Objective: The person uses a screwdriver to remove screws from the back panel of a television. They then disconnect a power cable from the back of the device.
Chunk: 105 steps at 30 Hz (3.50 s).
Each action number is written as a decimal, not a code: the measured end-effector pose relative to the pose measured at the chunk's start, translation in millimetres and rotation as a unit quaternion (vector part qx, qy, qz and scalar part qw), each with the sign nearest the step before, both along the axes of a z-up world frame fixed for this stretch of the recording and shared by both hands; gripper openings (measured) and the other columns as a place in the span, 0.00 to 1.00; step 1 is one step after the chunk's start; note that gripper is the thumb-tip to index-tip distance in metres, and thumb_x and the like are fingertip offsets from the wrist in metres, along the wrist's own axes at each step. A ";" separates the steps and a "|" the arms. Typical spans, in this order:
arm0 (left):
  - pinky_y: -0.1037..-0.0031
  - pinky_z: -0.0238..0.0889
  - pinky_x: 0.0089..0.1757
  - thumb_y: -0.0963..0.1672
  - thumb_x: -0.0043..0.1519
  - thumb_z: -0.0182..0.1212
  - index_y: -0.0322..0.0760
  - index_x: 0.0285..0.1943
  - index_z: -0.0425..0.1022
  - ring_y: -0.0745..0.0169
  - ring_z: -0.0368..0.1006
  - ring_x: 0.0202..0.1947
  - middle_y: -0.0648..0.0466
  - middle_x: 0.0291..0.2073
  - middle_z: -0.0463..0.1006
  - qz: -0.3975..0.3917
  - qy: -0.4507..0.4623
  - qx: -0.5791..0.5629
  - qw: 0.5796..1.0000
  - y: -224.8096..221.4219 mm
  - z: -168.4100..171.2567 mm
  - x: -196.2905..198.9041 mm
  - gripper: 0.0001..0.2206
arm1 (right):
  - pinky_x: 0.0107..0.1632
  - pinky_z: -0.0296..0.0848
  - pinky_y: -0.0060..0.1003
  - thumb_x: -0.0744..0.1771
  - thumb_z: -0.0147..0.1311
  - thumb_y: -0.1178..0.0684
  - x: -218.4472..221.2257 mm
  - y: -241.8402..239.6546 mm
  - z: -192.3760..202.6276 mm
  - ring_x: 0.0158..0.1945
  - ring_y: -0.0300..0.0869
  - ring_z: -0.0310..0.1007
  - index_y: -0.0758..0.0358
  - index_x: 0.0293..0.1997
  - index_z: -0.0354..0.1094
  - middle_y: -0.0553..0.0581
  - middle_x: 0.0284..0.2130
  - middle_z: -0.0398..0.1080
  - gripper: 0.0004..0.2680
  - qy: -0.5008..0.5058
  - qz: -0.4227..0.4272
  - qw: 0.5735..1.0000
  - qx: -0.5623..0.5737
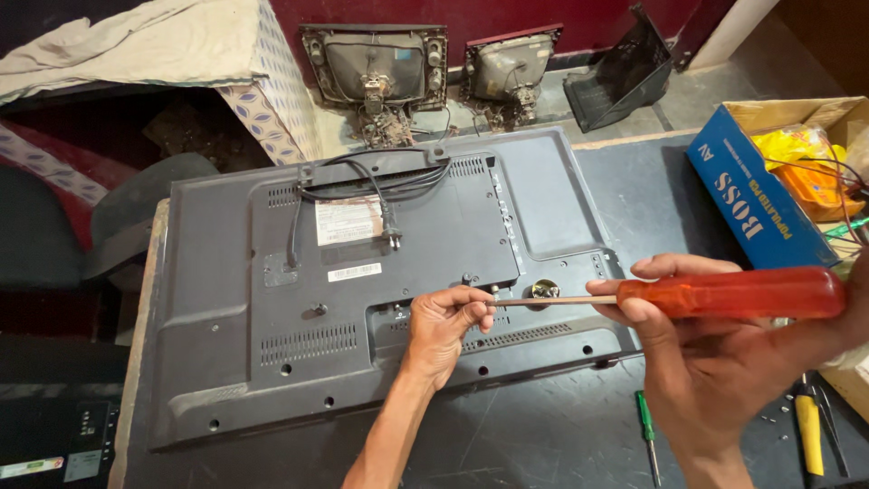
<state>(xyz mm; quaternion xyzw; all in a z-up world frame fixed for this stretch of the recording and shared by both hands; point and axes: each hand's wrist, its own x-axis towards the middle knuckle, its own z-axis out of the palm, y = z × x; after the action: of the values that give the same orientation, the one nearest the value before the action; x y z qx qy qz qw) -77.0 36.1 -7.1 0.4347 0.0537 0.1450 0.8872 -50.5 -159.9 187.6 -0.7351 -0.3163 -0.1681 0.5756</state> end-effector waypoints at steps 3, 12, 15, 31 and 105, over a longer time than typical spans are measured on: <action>0.74 0.71 0.35 0.38 0.61 0.68 0.23 0.42 0.82 0.64 0.76 0.30 0.48 0.31 0.81 -0.001 -0.002 0.003 1.000 1.0 -0.4 -2.1 0.06 | 0.47 0.82 0.45 0.69 0.50 0.70 1.2 1.7 4.5 0.47 0.58 0.82 0.53 0.69 0.34 0.72 0.49 0.68 0.26 -0.014 -0.013 0.997 -0.073; 0.74 0.72 0.36 0.38 0.61 0.67 0.23 0.42 0.82 0.65 0.77 0.31 0.47 0.31 0.82 -0.017 0.007 0.029 0.999 4.1 1.4 -7.1 0.06 | 0.55 0.83 0.46 0.73 0.54 0.71 9.2 2.6 2.8 0.45 0.49 0.82 0.32 0.77 0.19 0.67 0.48 0.71 0.39 -0.050 0.066 0.996 -0.044; 0.74 0.73 0.37 0.38 0.61 0.67 0.23 0.43 0.82 0.65 0.78 0.31 0.47 0.31 0.82 -0.026 0.015 0.043 0.999 4.5 3.1 -8.6 0.06 | 0.51 0.83 0.43 0.70 0.59 0.72 13.0 12.8 5.7 0.46 0.48 0.80 0.39 0.77 0.22 0.68 0.51 0.65 0.40 -0.074 0.061 0.994 -0.044; 0.70 0.71 0.54 0.33 0.52 0.67 0.41 0.65 0.73 0.61 0.78 0.55 0.52 0.55 0.82 0.016 0.068 0.431 0.900 17.5 47.1 -38.8 0.29 | 0.44 0.87 0.34 0.67 0.61 0.69 26.5 34.3 -17.6 0.48 0.47 0.82 0.52 0.76 0.32 0.68 0.48 0.73 0.35 -0.029 0.138 0.989 -0.044; 0.72 0.73 0.43 0.28 0.47 0.47 0.39 0.58 0.79 0.55 0.78 0.53 0.51 0.52 0.83 0.001 0.032 0.496 0.868 13.0 24.5 -51.3 0.31 | 0.47 0.82 0.37 0.63 0.68 0.60 -19.5 57.4 -24.6 0.45 0.47 0.78 0.59 0.65 0.62 0.61 0.46 0.73 0.24 -0.108 0.075 0.977 -0.167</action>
<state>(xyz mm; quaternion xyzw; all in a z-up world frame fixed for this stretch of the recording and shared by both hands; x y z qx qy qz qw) -128.3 49.1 17.5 0.8220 0.0037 0.1396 0.5522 -70.0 -102.4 163.0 -0.7723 -0.4547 -0.1479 0.4183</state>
